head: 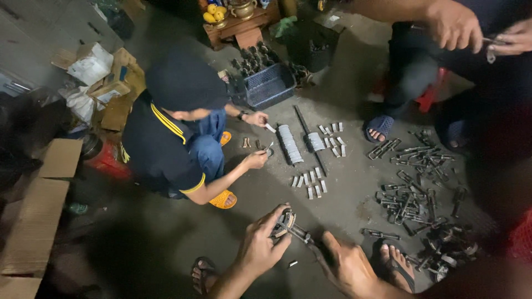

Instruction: Assembling motorcycle clutch or drivetrain components by inserting metal liners into frames on a workshop floor.

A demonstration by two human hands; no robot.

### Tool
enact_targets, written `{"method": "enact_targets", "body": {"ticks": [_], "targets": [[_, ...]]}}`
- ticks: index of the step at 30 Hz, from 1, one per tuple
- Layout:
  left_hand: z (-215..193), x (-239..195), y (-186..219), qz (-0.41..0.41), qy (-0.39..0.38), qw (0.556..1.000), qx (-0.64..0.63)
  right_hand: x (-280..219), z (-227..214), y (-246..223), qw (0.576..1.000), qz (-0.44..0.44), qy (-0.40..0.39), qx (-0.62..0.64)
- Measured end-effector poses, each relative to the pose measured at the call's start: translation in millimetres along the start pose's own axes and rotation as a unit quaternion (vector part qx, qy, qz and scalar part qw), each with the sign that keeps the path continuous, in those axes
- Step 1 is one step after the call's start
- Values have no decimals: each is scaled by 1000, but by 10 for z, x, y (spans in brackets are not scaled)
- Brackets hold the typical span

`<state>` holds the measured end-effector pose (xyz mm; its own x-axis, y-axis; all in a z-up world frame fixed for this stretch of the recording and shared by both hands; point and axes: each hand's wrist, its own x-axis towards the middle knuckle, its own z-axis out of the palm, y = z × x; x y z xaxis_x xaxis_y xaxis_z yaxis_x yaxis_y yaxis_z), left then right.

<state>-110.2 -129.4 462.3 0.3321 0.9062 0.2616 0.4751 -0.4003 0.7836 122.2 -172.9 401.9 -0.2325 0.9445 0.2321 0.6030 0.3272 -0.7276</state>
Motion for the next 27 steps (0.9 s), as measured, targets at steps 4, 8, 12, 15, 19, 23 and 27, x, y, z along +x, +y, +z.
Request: {"method": "enact_targets", "body": {"ticks": [4,8,12,15,19,23,27], "targets": [[-6,-10,10,16,-14,1000,16,22,0,-7,981,164,-83,60],[-2,-7,9,63,8,998,13,-40,113,189,993,26,-9,115],[9,-24,-6,79,14,997,12,34,32,137,894,246,-124,353],[13,-20,8,73,14,997,15,84,-62,44,772,358,-171,496],[-10,-3,14,62,-3,997,39,15,31,82,851,319,-157,386],[70,-42,-112,94,-17,993,65,-101,222,267,983,22,-43,176],[134,-54,-53,133,-23,988,81,-85,203,171,977,114,-128,123]]}}
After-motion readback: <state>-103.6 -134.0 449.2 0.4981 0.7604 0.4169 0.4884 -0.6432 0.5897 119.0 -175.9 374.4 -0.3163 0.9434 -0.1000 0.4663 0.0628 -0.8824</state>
